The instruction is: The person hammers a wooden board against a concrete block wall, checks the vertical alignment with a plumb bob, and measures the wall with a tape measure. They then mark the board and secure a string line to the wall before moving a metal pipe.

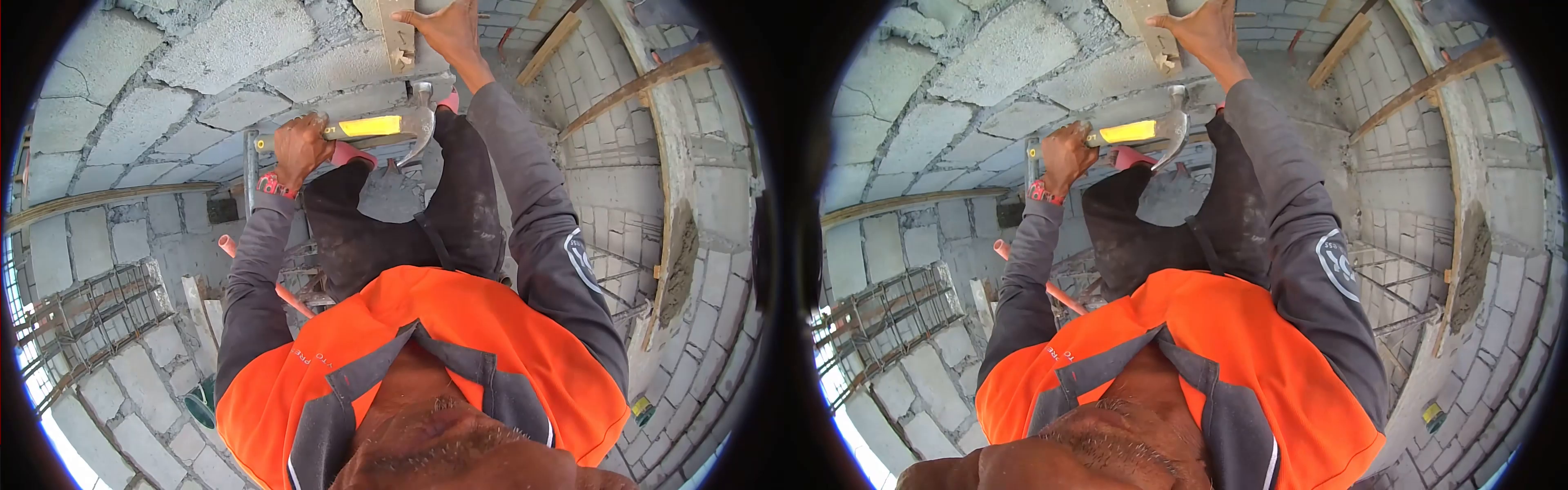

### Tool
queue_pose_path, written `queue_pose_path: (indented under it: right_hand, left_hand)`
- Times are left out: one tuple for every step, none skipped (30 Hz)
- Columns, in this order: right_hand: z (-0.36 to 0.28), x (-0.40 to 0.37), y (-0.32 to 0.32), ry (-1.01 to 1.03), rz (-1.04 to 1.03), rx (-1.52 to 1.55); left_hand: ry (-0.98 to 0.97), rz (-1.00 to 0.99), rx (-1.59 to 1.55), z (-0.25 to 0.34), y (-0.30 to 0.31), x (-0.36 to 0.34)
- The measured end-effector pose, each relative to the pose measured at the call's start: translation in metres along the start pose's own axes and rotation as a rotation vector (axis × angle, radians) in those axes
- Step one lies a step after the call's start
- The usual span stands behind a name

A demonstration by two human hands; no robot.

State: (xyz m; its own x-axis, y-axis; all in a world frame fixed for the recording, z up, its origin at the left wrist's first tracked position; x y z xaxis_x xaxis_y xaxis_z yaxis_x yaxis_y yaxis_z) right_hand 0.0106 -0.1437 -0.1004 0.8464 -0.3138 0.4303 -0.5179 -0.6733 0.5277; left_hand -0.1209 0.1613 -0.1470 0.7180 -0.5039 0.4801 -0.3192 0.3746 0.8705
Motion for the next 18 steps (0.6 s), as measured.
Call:
queue_pose_path:
  right_hand:
    - [0.0,-0.001,0.001,-0.007,0.015,0.018]
    - [-0.004,-0.001,0.004,-0.011,0.01,0.015]
    - [-0.007,0.0,0.008,-0.02,-0.014,0.034]
    - [-0.01,0.001,0.011,-0.03,-0.039,0.054]
    - [-0.012,0.001,0.013,-0.033,-0.043,0.055]
    - [-0.013,0.001,0.015,-0.041,-0.051,0.056]
    - [-0.015,0.001,0.017,-0.049,-0.06,0.057]
    - [-0.018,0.001,0.019,-0.052,-0.065,0.059]
    - [-0.019,0.0,0.02,-0.08,-0.079,0.041]
    - [-0.022,0.0,0.021,-0.107,-0.092,0.024]
    - [-0.024,0.0,0.022,-0.107,-0.097,0.027]
    - [-0.025,-0.001,0.022,-0.118,-0.081,0.023]
    - [-0.026,-0.004,0.022,-0.129,-0.066,0.019]
    - [-0.022,-0.005,0.017,-0.128,-0.068,0.022]
    - [-0.016,0.0,0.011,-0.075,-0.018,0.0]
    - [-0.008,-0.001,0.005,-0.032,0.022,-0.026]
    - [-0.008,-0.005,0.006,-0.04,0.012,-0.028]
    - [-0.012,-0.001,0.01,-0.058,-0.006,-0.024]
  left_hand:
    - [0.019,-0.004,-0.007,0.001,0.001,0.001]
    - [0.022,-0.008,-0.01,0.002,0.002,0.002]
    - [0.003,-0.024,-0.028,0.004,0.003,0.003]
    - [-0.017,-0.041,-0.045,0.005,0.005,0.004]
    - [-0.014,-0.045,-0.045,0.006,0.007,0.007]
    - [-0.06,-0.027,-0.021,0.009,0.009,0.009]
    - [-0.105,-0.009,0.003,0.012,0.011,0.011]
    - [-0.102,-0.013,0.003,0.007,0.011,0.014]
    - [-0.125,-0.046,0.032,-0.004,0.009,0.018]
    - [-0.148,-0.078,0.061,-0.012,0.006,0.021]
    - [-0.144,-0.081,0.064,-0.019,-0.001,0.025]
    - [0.057,-0.138,0.151,-0.029,-0.008,0.027]
    - [0.258,-0.195,0.238,-0.036,-0.013,0.022]
    - [0.257,-0.205,0.251,-0.034,-0.019,0.015]
    - [0.251,-0.193,0.255,-0.027,-0.015,0.022]
    - [0.153,-0.138,0.13,-0.011,-0.011,0.017]
    - [0.062,-0.091,0.002,0.006,-0.005,0.009]
    - [-0.023,-0.072,-0.006,0.017,-0.002,0.008]
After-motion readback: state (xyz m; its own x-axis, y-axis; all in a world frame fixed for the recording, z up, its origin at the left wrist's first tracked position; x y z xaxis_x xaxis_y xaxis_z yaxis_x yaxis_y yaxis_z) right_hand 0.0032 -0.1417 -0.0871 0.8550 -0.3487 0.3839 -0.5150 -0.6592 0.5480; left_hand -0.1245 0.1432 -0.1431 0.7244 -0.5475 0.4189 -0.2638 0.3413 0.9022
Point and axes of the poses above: each hand's wrist, its own x-axis towards the middle knuckle, its own y-axis out of the back of the hand, z = x × y, the point moved 2 cm from there along x, towards the middle knuckle, and after that the axes turned 1 degree about -z, right-handed, at the moved point
